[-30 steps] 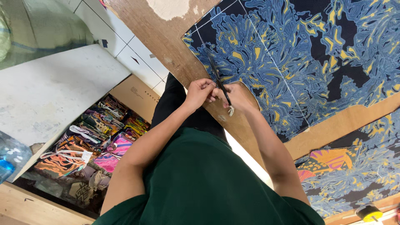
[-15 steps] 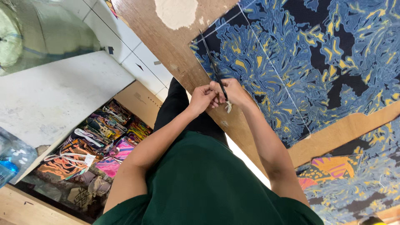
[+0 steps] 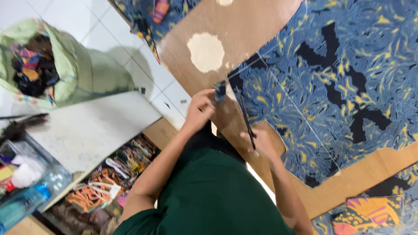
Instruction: The person uses shears to cut a large piece of blue and yellow patterned fabric laid out on a table. They follow white chalk lines to cut out a specific shape, adjusting the fabric as needed.
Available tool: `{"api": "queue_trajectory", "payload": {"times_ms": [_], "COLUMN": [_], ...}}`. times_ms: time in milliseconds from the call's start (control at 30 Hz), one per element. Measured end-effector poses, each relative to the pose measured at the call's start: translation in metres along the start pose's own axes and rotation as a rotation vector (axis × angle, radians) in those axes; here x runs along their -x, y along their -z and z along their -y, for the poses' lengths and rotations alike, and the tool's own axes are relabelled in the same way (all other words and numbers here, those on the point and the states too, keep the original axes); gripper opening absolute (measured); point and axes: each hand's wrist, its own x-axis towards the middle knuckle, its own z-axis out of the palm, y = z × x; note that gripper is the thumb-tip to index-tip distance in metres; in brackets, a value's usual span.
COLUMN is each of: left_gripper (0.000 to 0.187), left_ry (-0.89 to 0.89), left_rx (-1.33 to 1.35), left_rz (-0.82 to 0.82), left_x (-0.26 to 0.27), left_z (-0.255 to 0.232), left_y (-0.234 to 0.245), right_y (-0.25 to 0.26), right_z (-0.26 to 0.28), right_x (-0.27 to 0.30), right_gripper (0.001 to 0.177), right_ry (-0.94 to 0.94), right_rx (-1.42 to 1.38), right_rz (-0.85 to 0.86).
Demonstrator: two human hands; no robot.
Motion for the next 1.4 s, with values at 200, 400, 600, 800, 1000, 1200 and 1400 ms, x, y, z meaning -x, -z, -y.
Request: {"api": "queue_trajectory", "payload": {"times_ms": [200,400,600,800,1000,1200,1400], "left_gripper": [0.011,0.008,0.043,0.031,0.023,0.019,0.015], "left_ry": [0.254,0.175,-0.382,-0.362,-0.363,-0.177,0.216], "left_rx": [0.522,-0.026,-0.553,-0.157,-0.004,0.004,0.081], "left_rz": [-0.270,-0.222,-0.006,0.563,0.953,1.158,1.221], "left_x": [-0.137,-0.320,-0.369,-0.314,-0.262,-0.246,-0.227], "left_z": [0.080,0.116,0.098,0.045,0.014,0.017,0.063], "left_y": [0.134,0.249,0.215,0.089,0.045,0.034,0.035], "right_y": [-0.028,-0.074,-0.141,-0.192,-0.224,-0.269,-0.277], "right_z": [-0.019,0.042,0.113,0.138,0.131,0.101,0.095], "right_x": [-0.006,-0.032,-0.058,-0.054,-0.038,-0.047,-0.063], "right_gripper": [0.048,0.044,0.039,0.040,0.042,0.040,0.038], "right_ry": [0.051,-0.025,-0.076,-0.201,-0.341,-0.310,-0.039], "right_rx": [-0.166,-0.432,-0.768,-0.893,-1.008,-1.210,-1.140], "right_rz": [-0.151,-0.336,-0.479,-0.639,-0.764,-0.914,-0.799]}}
